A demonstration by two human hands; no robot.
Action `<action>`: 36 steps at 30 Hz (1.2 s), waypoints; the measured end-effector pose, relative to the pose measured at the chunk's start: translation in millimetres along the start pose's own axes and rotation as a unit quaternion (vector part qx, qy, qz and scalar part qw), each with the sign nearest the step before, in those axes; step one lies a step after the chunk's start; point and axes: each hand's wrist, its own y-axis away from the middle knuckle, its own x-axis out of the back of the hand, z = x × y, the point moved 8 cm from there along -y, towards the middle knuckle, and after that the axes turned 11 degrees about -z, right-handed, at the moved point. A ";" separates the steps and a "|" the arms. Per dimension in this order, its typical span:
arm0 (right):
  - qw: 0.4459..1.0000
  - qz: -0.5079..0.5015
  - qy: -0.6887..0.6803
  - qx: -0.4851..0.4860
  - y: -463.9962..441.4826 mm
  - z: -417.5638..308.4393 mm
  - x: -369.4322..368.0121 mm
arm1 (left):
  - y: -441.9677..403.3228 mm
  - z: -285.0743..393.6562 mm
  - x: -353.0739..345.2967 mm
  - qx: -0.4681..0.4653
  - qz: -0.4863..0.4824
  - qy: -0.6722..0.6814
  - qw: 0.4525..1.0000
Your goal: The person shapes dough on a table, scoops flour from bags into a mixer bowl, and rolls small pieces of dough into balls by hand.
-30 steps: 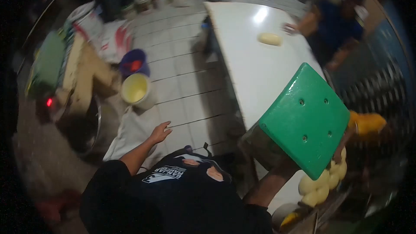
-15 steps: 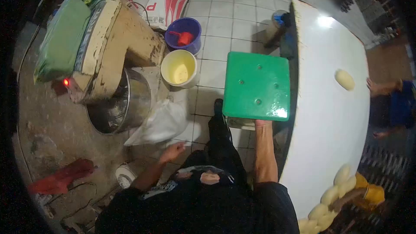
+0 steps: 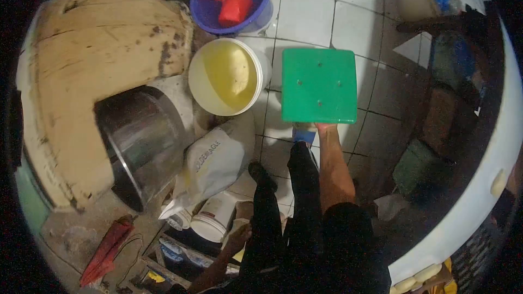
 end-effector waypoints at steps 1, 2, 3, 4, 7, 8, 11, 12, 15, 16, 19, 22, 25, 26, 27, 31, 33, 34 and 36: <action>1.000 0.012 -0.001 -0.002 -18.1 0.2 20.0 | -9.6 -11.9 -8.7 0.026 -0.026 0.043 0.998; 1.000 0.010 0.020 0.012 -34.2 -1.8 37.2 | -15.0 -20.5 -14.0 0.038 -0.031 0.047 0.998; 0.999 0.006 0.042 0.024 -48.3 -4.2 52.4 | -19.8 -27.1 -19.2 0.041 -0.034 0.074 0.996; 0.999 0.016 0.042 0.021 -60.4 -4.8 68.4 | -25.7 -33.5 -23.5 0.043 -0.035 0.101 0.993; 0.999 0.019 0.013 0.038 -92.9 -12.1 106.9 | -31.7 -17.4 -23.4 0.068 -0.048 0.040 0.996; 0.999 -0.006 -0.002 0.034 -102.0 -16.0 115.2 | -36.5 -19.7 -24.9 0.072 -0.050 0.018 0.996; 0.999 0.021 -0.001 0.035 -111.4 -23.5 137.0 | -46.2 -40.9 -36.9 0.089 -0.062 0.118 0.987; 0.997 0.067 0.017 0.045 -112.8 -28.4 146.9 | -51.7 -39.8 -38.0 0.089 -0.064 0.121 0.987; 0.998 0.039 0.008 0.053 -113.3 -31.6 156.0 | -55.9 -28.4 -37.7 0.087 -0.075 0.095 0.989; 0.998 0.021 -0.030 0.055 -110.6 -31.5 156.3 | -56.3 -25.8 -41.4 0.091 -0.084 0.091 0.988; 0.998 0.033 -0.007 0.057 -94.3 -28.4 143.9 | -56.5 -3.2 -40.5 0.078 -0.082 0.042 0.993; 0.991 0.109 0.050 0.066 -74.0 -36.8 174.6 | -54.8 4.7 -34.0 0.034 -0.070 -0.017 0.997; 0.939 0.290 0.179 -0.034 -11.8 -27.2 181.9 | -40.4 4.9 -33.1 -0.017 -0.042 0.032 0.998; 0.923 0.315 0.198 -0.091 24.2 -24.7 171.4 | -31.6 9.4 -27.4 -0.036 -0.028 0.087 0.995; 0.910 0.328 0.228 -0.107 59.5 -24.4 162.2 | -14.0 37.0 -11.4 0.000 0.007 0.083 0.996; 0.928 0.189 0.282 -0.152 212.8 -30.3 100.2 | 62.3 82.9 65.5 -0.195 0.242 -0.202 0.929; 0.862 0.234 0.363 -0.266 292.6 -51.0 109.0 | 84.4 90.3 108.2 -0.255 0.320 -0.311 0.858; 0.808 0.237 0.444 -0.306 330.6 -59.1 92.0 | 90.5 99.0 132.0 -0.250 0.343 -0.340 0.839; 0.791 0.239 0.482 -0.291 387.9 -37.8 33.7 | 99.4 153.1 181.6 -0.266 0.304 -0.376 0.834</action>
